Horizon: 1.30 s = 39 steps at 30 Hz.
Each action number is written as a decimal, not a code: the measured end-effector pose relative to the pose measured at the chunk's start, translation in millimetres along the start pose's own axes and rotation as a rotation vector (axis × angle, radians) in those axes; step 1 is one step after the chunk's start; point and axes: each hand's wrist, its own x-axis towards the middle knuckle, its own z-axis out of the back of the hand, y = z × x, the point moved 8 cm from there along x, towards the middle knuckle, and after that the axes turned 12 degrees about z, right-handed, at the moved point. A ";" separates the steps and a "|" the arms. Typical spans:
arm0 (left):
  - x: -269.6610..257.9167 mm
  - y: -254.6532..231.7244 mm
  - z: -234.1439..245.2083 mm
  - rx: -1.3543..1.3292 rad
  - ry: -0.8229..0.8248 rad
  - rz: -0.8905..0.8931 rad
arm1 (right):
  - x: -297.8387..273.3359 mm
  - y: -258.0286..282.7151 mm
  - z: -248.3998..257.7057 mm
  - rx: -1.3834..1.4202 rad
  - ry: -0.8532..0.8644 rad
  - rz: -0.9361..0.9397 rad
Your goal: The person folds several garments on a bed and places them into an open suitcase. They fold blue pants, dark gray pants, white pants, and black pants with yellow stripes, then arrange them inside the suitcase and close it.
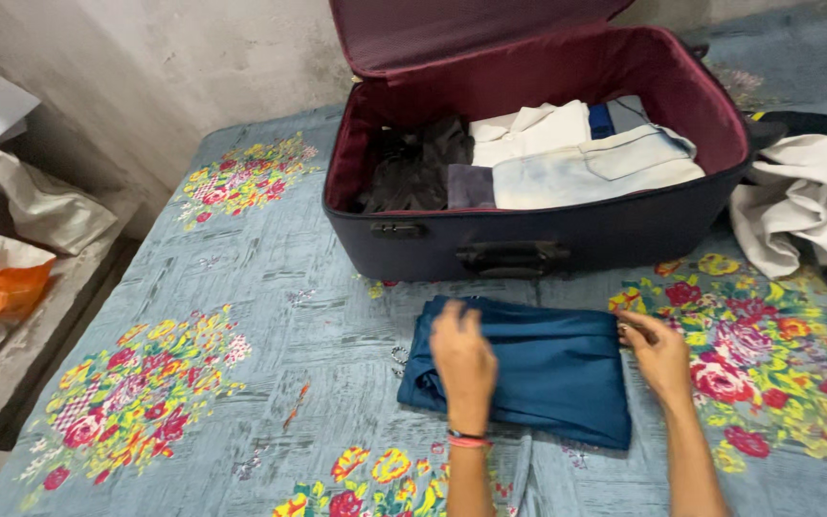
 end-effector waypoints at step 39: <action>-186.8 -122.2 -119.2 -0.058 0.635 -0.471 | 58.5 11.6 -16.8 -0.458 0.167 -0.102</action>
